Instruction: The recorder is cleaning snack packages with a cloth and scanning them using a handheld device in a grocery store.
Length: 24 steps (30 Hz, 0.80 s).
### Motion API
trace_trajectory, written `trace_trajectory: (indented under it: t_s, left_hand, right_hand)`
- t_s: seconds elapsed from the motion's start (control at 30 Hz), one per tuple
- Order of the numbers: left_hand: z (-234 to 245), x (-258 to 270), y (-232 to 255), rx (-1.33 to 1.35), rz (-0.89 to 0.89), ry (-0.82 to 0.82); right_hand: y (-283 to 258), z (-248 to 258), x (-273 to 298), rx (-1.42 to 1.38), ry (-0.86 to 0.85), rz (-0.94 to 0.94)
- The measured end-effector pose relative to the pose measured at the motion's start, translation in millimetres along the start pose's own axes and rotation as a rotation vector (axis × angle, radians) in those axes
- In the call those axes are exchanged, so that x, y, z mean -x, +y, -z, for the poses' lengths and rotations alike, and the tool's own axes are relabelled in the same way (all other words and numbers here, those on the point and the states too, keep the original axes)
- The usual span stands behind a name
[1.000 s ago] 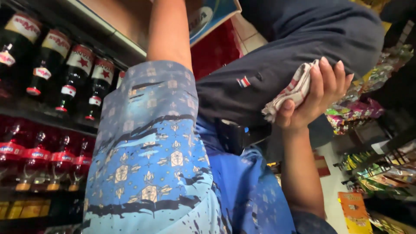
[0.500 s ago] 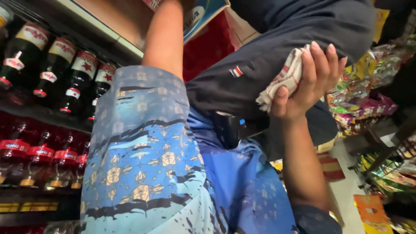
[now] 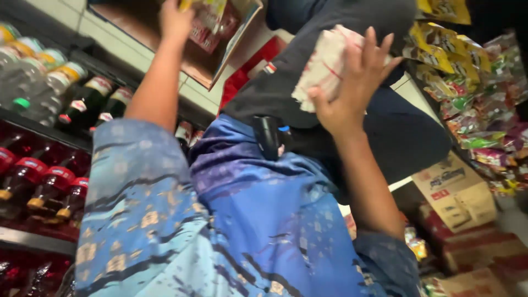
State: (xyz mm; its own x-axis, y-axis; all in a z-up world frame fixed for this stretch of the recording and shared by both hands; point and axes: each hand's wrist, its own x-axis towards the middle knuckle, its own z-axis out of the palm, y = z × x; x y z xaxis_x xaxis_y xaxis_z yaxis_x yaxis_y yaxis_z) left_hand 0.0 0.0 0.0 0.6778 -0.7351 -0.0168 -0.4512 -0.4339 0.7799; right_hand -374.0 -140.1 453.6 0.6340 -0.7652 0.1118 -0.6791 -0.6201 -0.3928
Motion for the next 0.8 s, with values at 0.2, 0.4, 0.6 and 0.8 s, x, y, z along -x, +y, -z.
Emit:
trace_trajectory:
  t_s: [0.2, 0.4, 0.6, 0.8]
  left_hand:
    - [137, -2, 184, 0.642, 0.256, 0.074]
    - [187, -7, 382, 1.535, 0.355, -0.219]
    - [121, 11, 507, 1.467, 0.313, -0.802]
    - [14, 49, 581, 1.578, 0.412, -1.303]
  right_hand:
    - [-7, 25, 22, -0.190, -0.055, 0.076]
    - [3, 22, 44, -0.146, 0.113, 0.074]
    - [108, -46, 93, -1.345, 0.177, -0.650]
    - [139, 89, 110, -1.939, 0.681, -0.628]
